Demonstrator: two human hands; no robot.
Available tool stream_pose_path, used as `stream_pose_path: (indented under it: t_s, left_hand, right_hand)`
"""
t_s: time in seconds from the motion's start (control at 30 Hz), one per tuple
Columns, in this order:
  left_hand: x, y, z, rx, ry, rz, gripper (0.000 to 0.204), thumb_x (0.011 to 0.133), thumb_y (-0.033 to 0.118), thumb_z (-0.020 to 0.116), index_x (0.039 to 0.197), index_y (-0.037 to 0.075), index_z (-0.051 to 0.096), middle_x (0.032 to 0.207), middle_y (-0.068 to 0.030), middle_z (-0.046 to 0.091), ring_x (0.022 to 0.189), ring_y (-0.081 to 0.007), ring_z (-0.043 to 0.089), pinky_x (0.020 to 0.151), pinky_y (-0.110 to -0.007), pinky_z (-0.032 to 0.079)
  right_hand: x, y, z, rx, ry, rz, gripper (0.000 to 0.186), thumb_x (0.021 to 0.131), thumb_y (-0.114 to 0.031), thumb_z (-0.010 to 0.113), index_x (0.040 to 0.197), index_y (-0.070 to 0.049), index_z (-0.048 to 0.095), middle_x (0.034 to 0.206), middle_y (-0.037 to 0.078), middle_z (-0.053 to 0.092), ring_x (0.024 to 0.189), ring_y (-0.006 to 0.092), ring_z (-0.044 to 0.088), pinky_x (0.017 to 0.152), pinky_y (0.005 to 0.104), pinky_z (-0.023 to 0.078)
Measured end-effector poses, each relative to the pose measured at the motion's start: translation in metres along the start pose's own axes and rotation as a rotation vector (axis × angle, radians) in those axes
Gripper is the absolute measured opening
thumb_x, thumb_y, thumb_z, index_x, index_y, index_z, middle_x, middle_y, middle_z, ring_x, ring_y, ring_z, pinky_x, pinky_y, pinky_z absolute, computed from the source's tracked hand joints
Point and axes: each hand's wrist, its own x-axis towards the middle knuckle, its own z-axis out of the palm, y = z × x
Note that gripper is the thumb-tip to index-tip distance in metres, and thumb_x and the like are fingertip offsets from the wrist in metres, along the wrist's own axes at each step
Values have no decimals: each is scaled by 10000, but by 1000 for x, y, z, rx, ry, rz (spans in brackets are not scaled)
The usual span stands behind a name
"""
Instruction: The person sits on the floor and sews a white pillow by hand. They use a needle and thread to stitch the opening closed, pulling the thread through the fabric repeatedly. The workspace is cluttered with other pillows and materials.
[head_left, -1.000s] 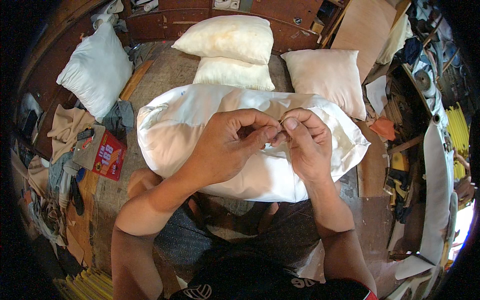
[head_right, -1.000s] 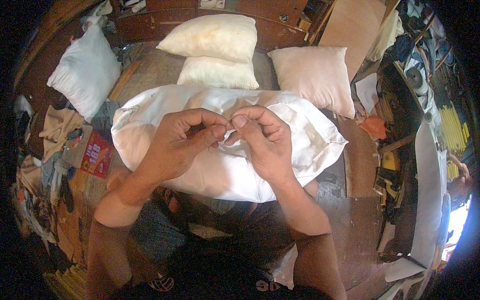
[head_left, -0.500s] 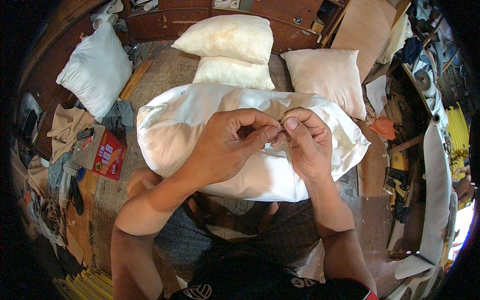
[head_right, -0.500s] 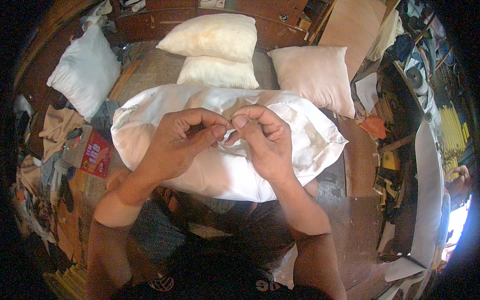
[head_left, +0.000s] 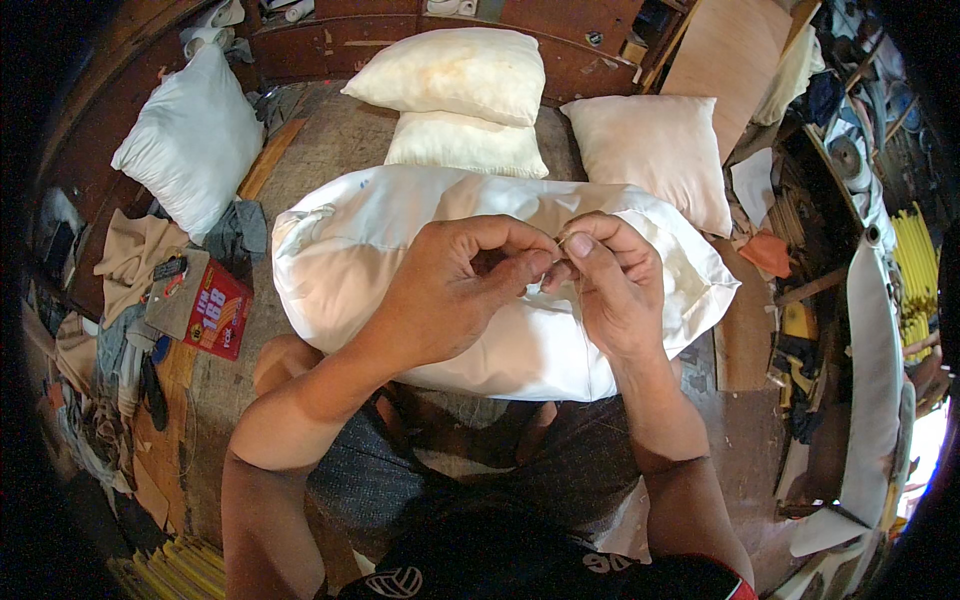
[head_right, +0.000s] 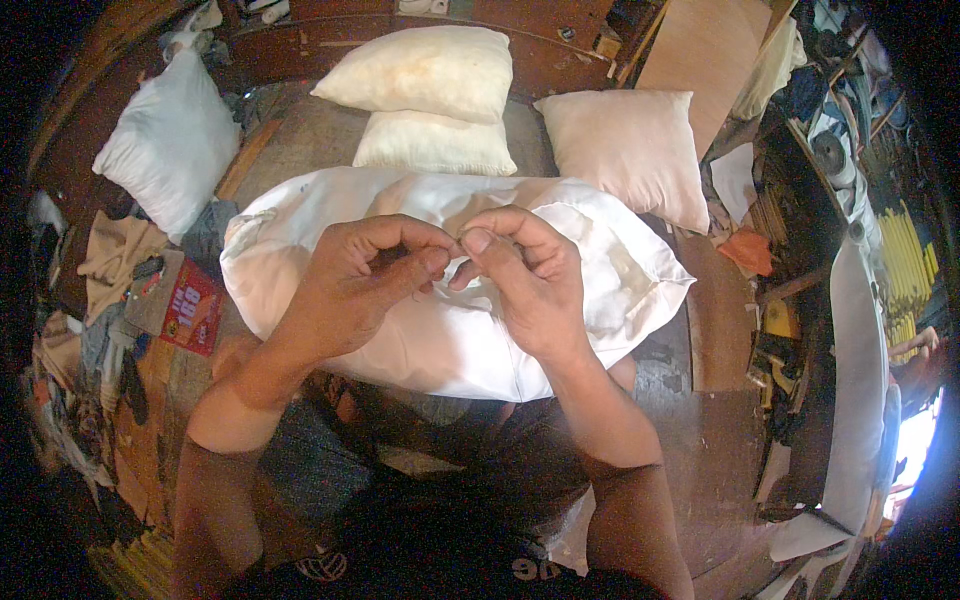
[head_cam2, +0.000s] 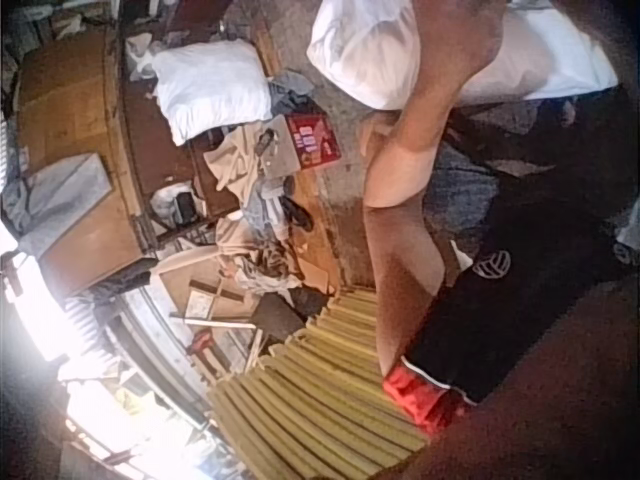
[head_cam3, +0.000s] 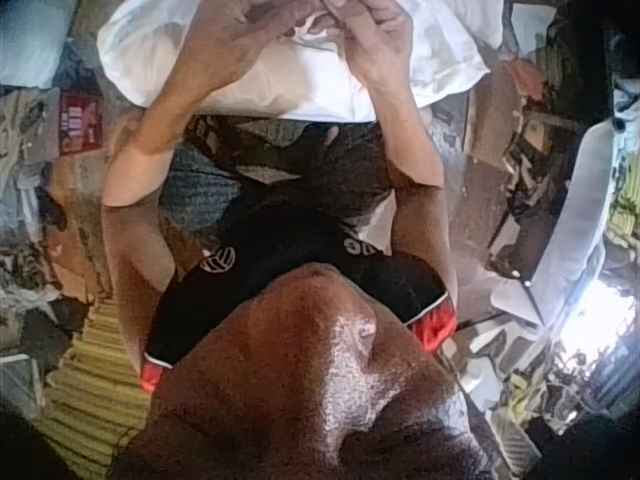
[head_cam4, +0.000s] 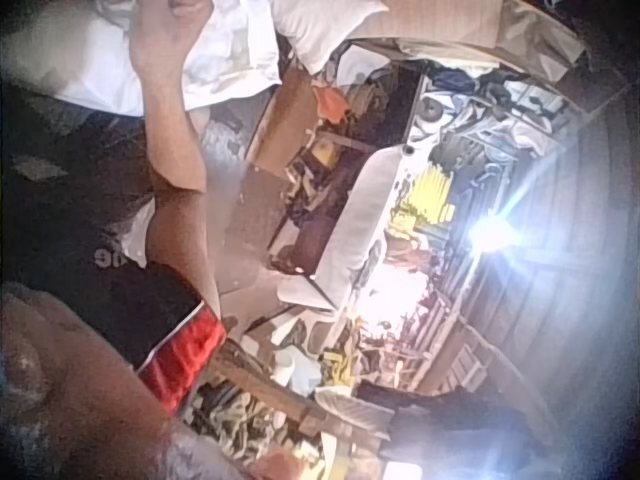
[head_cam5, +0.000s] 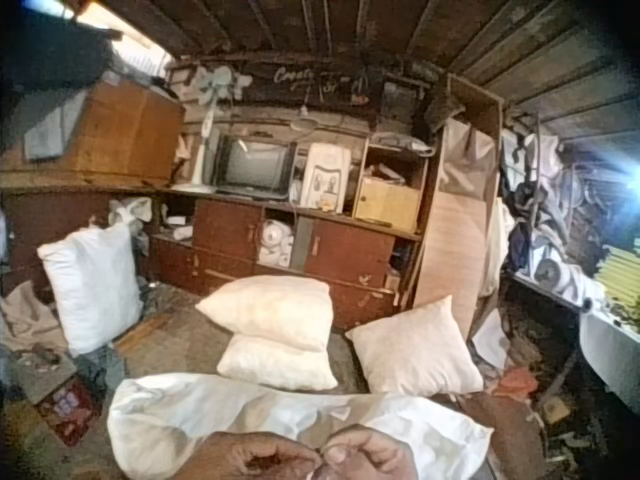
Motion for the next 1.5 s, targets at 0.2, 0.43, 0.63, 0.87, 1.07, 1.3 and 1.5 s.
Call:
stream_pose_path:
  t_s: [0.2,0.43,0.63,0.87,1.07,1.3,1.5]
  left_hand:
    - [0,-5,0,-3,16,-14,171,897,117,632,997,-16,668,836,-24,652,724,-67,543,656,-212,451]
    - [0,-3,0,-26,0,28,171,900,107,626,1007,-21,666,833,-25,652,718,-66,544,653,-211,452]
    - [0,-4,-1,-12,2,12,172,903,107,621,1006,-23,665,827,-28,652,714,-65,542,651,-210,453]
    - [-1,-4,-2,27,1,15,174,910,110,612,1004,-26,666,821,-27,651,708,-67,541,649,-211,453]
    - [-1,-4,-1,21,-4,6,174,910,101,607,1016,-25,664,824,-30,651,709,-69,543,648,-213,454]
    - [0,-7,-1,1,-13,17,178,910,102,608,1021,-26,662,826,-29,651,709,-69,542,646,-214,452]
    - [0,-5,-2,16,-14,2,180,909,108,611,1020,-25,662,821,-26,648,710,-69,538,651,-214,449]
  right_hand:
    - [0,0,0,21,-13,-6,144,913,-85,586,975,45,600,892,117,644,754,158,623,653,288,538]
    - [1,0,-2,7,-29,-12,147,918,-86,577,980,46,600,888,121,644,760,161,625,651,290,538]
    - [1,0,-1,-1,-25,-12,146,919,-86,574,978,45,601,889,121,642,758,159,624,648,289,538]
    - [1,-1,-1,24,-37,-12,141,916,-81,577,981,43,599,891,114,635,809,166,627,647,294,542]
    - [0,0,-2,16,-35,-15,137,914,-76,577,979,44,597,896,110,632,815,166,627,645,294,544]
    - [0,0,-3,3,-30,-8,135,915,-75,575,983,40,598,903,102,626,810,161,624,641,293,544]
    - [0,0,-3,3,-48,-14,126,917,-62,569,989,37,600,912,98,625,826,161,623,638,294,544]
